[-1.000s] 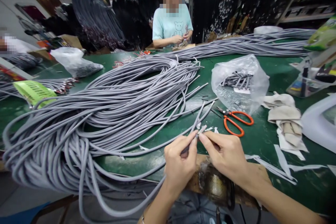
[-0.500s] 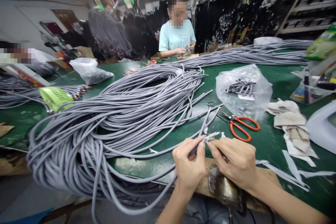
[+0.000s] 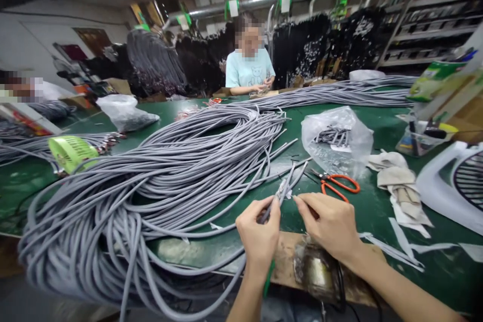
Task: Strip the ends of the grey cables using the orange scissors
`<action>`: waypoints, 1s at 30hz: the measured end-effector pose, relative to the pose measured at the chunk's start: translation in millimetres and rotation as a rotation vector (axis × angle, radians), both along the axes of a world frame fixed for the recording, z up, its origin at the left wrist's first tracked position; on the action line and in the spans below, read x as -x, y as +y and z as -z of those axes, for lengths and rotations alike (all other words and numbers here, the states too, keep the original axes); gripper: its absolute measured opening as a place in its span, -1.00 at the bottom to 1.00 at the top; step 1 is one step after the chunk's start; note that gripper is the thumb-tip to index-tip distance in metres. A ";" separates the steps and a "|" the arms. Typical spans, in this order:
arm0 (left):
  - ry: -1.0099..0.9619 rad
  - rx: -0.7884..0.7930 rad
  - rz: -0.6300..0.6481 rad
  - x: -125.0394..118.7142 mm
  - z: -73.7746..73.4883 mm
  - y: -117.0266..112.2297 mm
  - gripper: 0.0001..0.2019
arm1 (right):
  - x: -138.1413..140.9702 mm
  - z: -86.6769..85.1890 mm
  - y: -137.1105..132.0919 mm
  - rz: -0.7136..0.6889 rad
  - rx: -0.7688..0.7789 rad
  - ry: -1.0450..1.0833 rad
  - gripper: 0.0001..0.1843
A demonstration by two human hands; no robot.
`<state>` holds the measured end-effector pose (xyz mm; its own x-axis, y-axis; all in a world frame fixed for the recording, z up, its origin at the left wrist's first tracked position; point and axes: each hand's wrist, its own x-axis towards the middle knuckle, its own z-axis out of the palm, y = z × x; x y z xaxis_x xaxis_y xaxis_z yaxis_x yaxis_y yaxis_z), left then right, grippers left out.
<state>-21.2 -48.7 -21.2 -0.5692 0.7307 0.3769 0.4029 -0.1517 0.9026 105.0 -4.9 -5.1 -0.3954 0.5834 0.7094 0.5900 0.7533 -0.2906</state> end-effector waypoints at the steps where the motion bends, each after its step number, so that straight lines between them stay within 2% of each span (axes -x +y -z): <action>1: 0.018 -0.028 0.004 -1.6 -0.2 -1.2 -0.83 | -1.7 0.9 4.0 0.052 0.023 -0.028 -0.76; 8: 0.170 -0.112 0.017 -4.6 -1.1 -6.0 -0.88 | -3.6 2.8 6.9 -0.032 0.042 0.002 -0.76; 15: 0.216 -0.141 0.048 -4.0 1.2 -6.6 -0.87 | -4.2 2.3 6.4 -0.057 0.052 -0.001 -0.77; 17: 0.253 -0.142 0.061 -4.7 1.2 -7.2 -0.86 | -3.9 0.4 6.7 -0.069 0.113 0.007 -0.75; 21: 0.335 -0.127 0.075 -7.5 -0.4 -7.9 -0.86 | -2.6 -3.3 3.9 -0.108 0.333 0.008 -0.64; 23: 0.312 -0.105 0.072 -9.0 -1.3 -7.6 -0.89 | -2.2 -2.7 1.0 -0.112 0.294 0.044 -0.64; 27: 0.184 -0.069 0.096 -9.7 -0.2 -6.7 -0.93 | -1.3 2.5 -0.9 -0.126 0.056 0.085 -0.74; 28: 0.180 -0.063 0.102 -9.3 0.8 -6.7 -0.93 | -0.8 3.6 -0.1 -0.129 0.061 0.078 -0.74; 30: 0.216 -0.055 0.106 -8.3 2.9 -7.3 -0.93 | 0.9 4.4 1.7 -0.116 0.169 0.057 -0.71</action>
<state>-12.9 -56.0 -24.1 -0.3923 0.7570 0.5226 0.5647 -0.2503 0.7864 104.1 -3.2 -9.5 -0.4289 0.6490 0.6284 0.4808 0.7529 -0.4494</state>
